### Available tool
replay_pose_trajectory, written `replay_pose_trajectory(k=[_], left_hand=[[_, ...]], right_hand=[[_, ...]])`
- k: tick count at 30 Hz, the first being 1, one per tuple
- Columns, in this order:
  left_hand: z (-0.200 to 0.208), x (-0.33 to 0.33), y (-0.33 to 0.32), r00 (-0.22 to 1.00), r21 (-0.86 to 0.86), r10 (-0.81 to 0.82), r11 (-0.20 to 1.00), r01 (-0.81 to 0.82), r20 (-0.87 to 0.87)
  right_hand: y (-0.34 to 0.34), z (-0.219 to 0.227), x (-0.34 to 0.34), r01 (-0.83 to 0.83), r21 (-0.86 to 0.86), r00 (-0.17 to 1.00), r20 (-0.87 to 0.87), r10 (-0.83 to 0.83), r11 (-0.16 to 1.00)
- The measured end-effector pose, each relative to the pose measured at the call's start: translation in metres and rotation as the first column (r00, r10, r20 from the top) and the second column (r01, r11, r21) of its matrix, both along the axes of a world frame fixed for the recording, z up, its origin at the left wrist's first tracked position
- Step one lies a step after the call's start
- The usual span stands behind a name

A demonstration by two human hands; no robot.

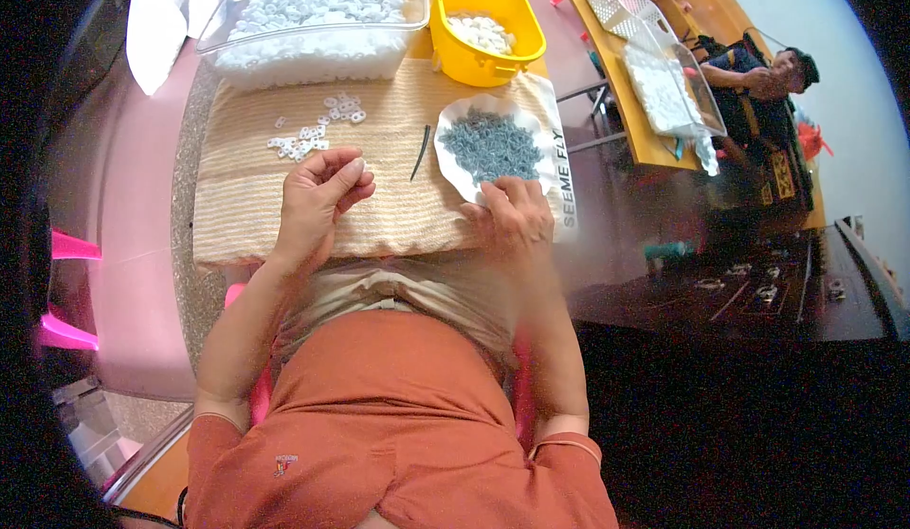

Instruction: The recorder is assembling small white plastic components by threading them onto a thin metal rod at a workstation.

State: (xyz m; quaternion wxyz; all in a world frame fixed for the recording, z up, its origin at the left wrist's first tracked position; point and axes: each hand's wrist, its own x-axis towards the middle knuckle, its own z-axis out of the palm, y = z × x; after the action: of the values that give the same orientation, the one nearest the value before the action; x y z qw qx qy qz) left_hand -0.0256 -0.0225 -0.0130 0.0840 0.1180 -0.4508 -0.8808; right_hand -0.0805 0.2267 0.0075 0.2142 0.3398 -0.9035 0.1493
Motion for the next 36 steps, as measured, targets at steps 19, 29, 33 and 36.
replay_pose_trajectory(k=[19,29,33,36], left_hand=[[-0.004,0.002,0.003,0.998,0.034,-0.044,0.999,0.042,0.052],[0.0,0.004,0.008,0.997,0.038,-0.058,0.998,0.056,0.056],[-0.001,0.005,0.01,0.996,0.039,-0.057,0.998,0.054,0.066],[-0.003,0.005,0.01,0.996,0.045,-0.061,0.997,0.058,0.07]], right_hand=[[-0.002,-0.014,-0.006,-0.046,0.01,0.999,-0.015,0.046,0.999],[-0.005,-0.029,-0.008,-0.065,-0.077,0.996,-0.072,0.059,0.995],[-0.009,-0.032,-0.004,-0.064,-0.112,0.992,-0.118,0.051,0.992],[-0.011,-0.033,-0.002,-0.06,-0.12,0.989,-0.141,0.043,0.991]])
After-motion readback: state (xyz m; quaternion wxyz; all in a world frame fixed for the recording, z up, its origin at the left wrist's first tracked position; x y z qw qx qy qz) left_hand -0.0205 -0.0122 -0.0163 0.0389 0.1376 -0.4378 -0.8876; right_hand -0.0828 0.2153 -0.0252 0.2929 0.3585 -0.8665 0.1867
